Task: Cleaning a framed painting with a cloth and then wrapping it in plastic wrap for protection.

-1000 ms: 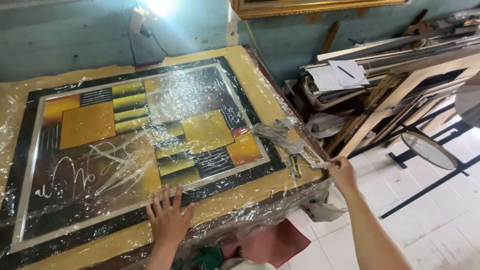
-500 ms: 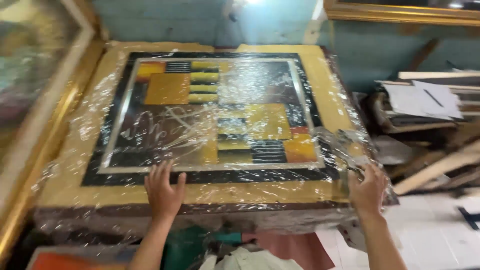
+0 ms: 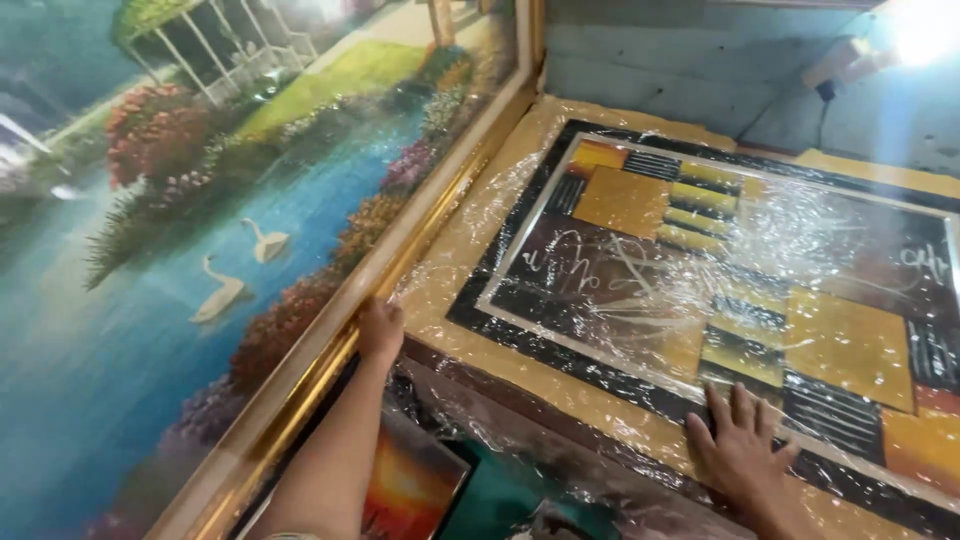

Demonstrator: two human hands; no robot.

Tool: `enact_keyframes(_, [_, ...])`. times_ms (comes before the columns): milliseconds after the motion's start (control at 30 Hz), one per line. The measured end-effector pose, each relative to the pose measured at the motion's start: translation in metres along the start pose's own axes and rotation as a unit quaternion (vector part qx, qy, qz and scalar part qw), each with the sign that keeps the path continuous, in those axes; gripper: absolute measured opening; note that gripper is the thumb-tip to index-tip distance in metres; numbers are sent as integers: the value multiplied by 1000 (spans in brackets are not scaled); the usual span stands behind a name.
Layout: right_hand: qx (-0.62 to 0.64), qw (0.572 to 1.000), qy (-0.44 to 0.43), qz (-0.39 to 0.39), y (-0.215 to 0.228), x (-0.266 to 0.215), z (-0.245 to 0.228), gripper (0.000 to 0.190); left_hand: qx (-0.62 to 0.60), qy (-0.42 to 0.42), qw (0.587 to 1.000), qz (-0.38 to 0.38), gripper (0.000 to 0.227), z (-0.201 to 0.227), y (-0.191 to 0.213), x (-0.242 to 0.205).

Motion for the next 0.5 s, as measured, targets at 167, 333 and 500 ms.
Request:
enact_keyframes(167, [-26, 999, -21, -10, 10, -6, -13, 69, 12, -26, 999, 46, 35, -17, -4, 24])
enact_keyframes(333, [-36, 999, -18, -1, -2, 2, -5, 70, 191, -240, 950, 53, 17, -28, -1, 35])
enact_keyframes(500, [-35, 999, -34, -4, 4, -2, -16, 69, 170, -363, 910, 107, 26, -29, 1, 23])
Point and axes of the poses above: each hand's wrist, its own x-axis towards the middle knuckle, its own y-axis out of the back of the hand, z = x × y, the point moved 2 cm from there along x, towards the middle knuckle, and after that the axes turned 14 degrees about z, right-handed, at the moved point
